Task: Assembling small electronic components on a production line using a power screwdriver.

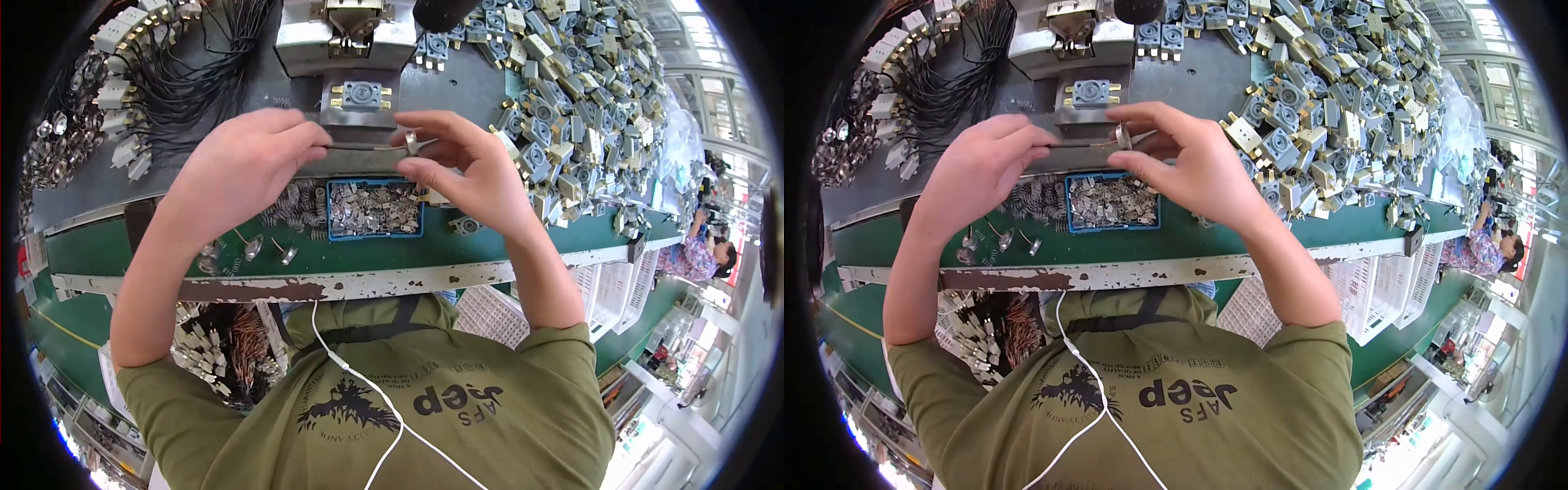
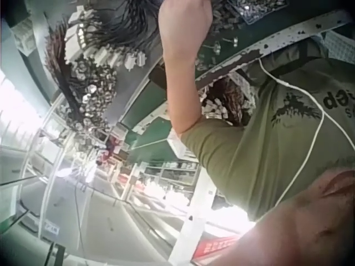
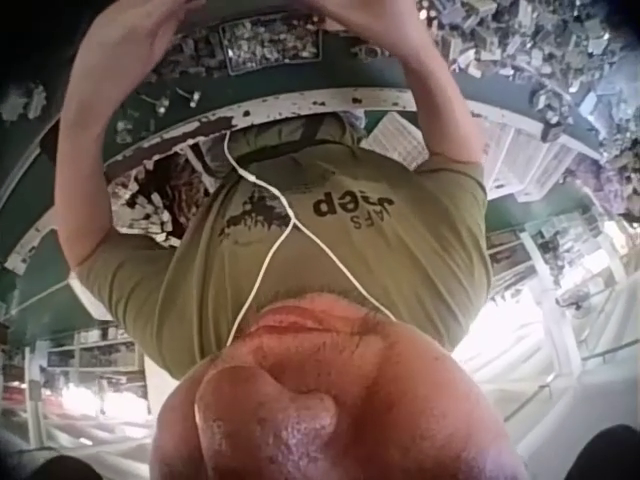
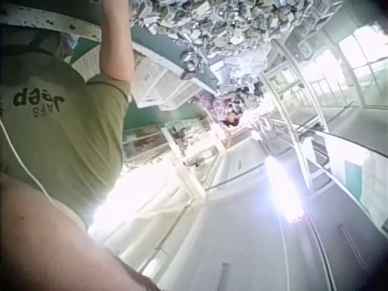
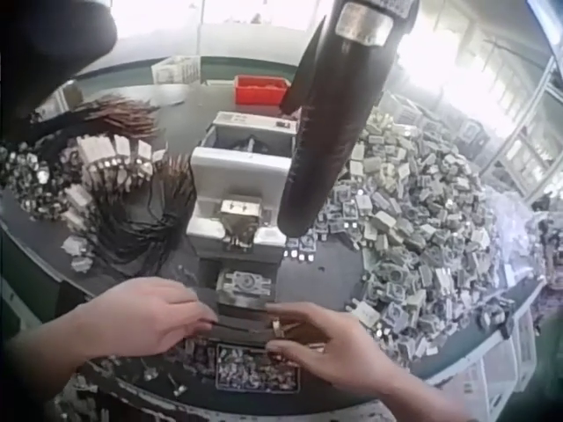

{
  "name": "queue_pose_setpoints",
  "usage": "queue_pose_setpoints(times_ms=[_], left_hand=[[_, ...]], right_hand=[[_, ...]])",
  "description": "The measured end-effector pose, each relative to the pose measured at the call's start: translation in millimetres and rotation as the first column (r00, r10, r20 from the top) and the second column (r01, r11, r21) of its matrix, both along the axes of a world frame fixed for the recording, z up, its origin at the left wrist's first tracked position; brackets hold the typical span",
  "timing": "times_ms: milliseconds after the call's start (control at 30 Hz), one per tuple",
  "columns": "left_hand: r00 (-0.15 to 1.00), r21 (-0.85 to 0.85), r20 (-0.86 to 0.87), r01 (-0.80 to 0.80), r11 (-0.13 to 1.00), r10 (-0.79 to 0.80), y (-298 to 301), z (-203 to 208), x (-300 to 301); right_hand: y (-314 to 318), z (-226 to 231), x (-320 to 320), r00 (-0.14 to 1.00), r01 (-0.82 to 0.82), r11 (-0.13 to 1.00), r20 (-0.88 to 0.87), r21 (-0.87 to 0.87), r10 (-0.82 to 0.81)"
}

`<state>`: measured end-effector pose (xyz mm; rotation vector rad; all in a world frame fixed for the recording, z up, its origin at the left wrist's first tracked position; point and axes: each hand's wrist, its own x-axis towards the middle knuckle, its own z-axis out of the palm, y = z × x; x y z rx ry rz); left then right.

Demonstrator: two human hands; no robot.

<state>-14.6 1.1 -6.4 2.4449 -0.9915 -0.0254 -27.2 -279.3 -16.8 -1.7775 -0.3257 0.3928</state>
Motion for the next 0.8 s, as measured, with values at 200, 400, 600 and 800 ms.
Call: queue_pose_setpoints(times_ms=[200, 400, 600, 800], left_hand=[[0.997, -0.023, 0.061, 0.057, 0.998, -0.055, -14, 2, 2], [0.996, -0.039, -0.029, 0.078, 0.996, -0.080, -6, 17, 10], [0.998, -0.043, 0.003, 0.057, 0.997, -0.056, -1, 26, 16], [0.995, -0.003, 0.035, 0.095, 0.995, -0.095, 2, 23, 17]], right_hand=[[1, 7, 1, 0.975, -0.077, 0.960, 0.180, -0.271, 0.129], [4, -11, 10, 0.935, -0.134, 0.969, -0.297, 0.206, 0.192], [8, -16, 15, 0.864, -0.117, 0.912, -0.412, 0.393, 0.289], [9, -17, 15, 0.856, -0.116, 0.911, -0.425, 0.395, 0.294]])
